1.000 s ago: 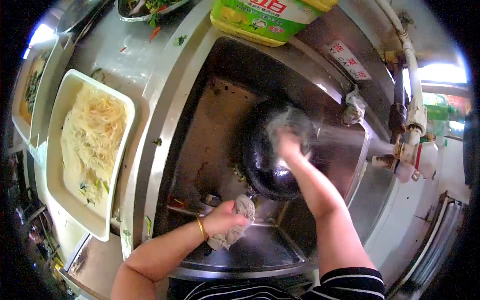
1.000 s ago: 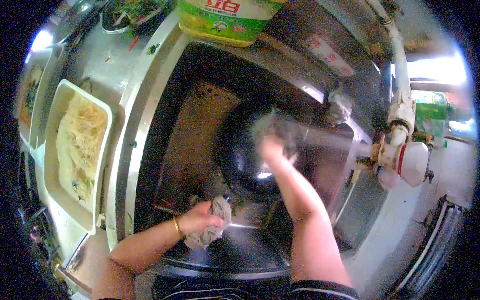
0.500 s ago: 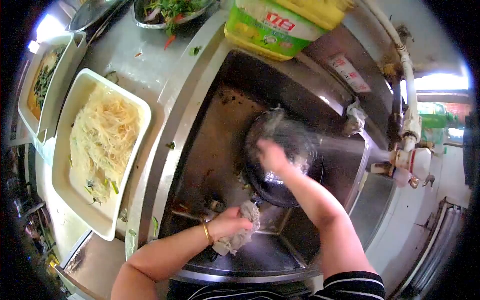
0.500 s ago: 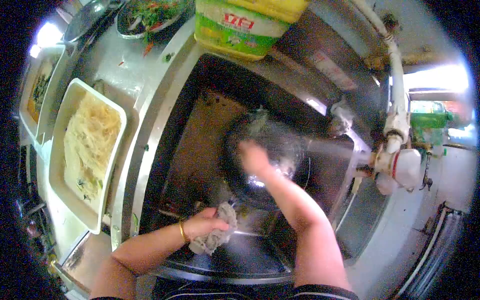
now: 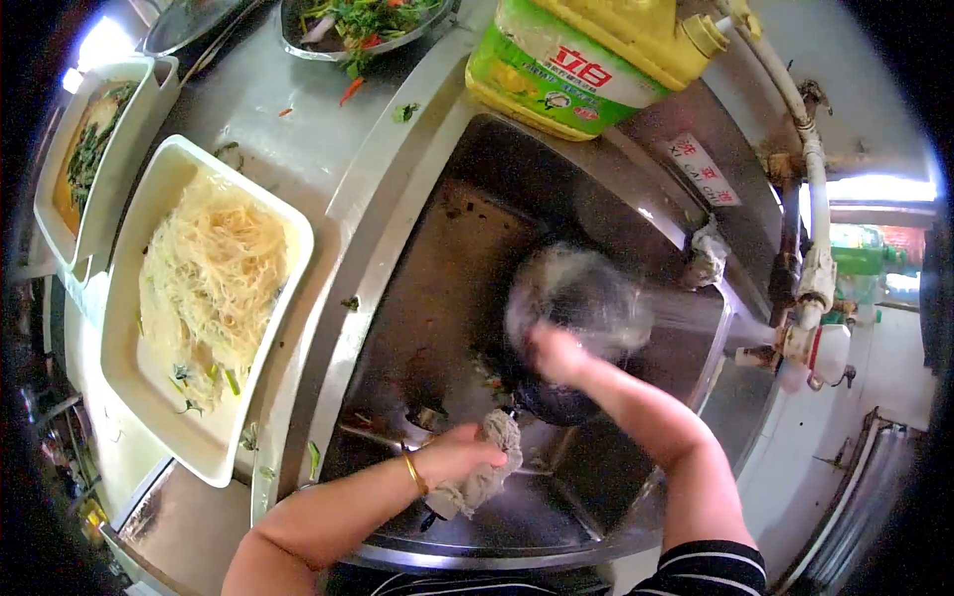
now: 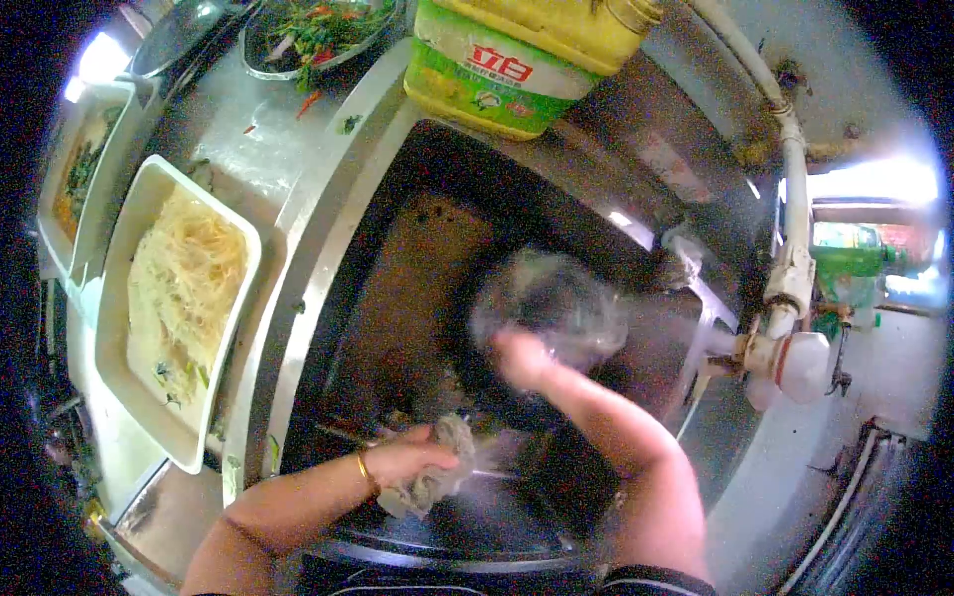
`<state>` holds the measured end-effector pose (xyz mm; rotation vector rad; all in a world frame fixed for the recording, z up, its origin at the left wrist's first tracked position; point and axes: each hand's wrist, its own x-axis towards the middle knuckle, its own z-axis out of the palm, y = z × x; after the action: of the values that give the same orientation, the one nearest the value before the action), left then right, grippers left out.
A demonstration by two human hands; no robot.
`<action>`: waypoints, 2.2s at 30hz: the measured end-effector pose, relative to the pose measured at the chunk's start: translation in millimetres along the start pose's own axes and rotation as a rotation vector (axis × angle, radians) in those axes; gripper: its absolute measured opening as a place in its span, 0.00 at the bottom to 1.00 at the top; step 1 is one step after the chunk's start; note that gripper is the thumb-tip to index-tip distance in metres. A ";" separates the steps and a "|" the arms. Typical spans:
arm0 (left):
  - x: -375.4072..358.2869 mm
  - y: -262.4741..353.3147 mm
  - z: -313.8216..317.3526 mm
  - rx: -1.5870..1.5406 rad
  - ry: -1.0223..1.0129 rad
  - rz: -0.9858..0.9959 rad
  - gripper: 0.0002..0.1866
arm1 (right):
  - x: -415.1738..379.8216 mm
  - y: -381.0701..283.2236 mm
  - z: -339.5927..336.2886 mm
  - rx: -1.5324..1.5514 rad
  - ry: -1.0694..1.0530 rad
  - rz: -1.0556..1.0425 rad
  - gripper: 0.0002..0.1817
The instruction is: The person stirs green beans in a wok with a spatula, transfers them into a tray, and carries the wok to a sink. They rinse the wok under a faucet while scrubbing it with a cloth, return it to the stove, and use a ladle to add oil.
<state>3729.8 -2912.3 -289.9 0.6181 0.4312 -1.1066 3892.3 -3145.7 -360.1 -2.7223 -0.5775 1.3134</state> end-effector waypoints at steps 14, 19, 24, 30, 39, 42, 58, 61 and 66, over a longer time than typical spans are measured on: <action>-9.6 12.3 0.3 -0.027 0.001 -0.093 0.25 | 18.5 -21.5 -33.3 0.003 -0.020 -0.330 0.21; -11.4 15.1 3.5 -0.048 -0.035 -0.041 0.16 | -17.1 101.6 18.6 -0.295 -0.338 -0.065 0.20; -1.8 -1.8 -5.5 -0.034 -0.002 -0.071 0.18 | 66.1 46.0 -59.3 0.826 0.617 0.009 0.17; -13.9 8.7 -6.9 -0.045 0.046 -0.131 0.24 | -15.7 -51.9 -42.2 0.464 -0.313 -0.522 0.19; -33.1 21.4 8.6 0.113 0.072 -0.016 0.22 | -160.3 81.2 -77.7 -0.316 0.411 0.002 0.15; -56.9 8.9 32.2 0.266 0.123 0.074 0.23 | -158.9 33.8 -93.8 1.073 0.571 -0.060 0.14; -208.1 -20.7 88.5 1.389 0.846 0.583 0.21 | -173.6 -50.9 -156.5 1.737 0.646 -0.384 0.15; -232.5 -23.6 114.3 1.423 0.997 0.636 0.21 | -199.1 -48.8 -136.2 0.578 1.058 -0.341 0.18; -266.3 -39.2 139.4 1.448 1.109 0.755 0.21 | -302.2 -67.4 -226.4 -0.483 1.742 -0.328 0.16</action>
<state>3591.6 -2831.9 -32.4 2.4682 0.1898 -0.0537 3874.4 -3168.3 22.4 -2.5733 -0.9340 -1.3850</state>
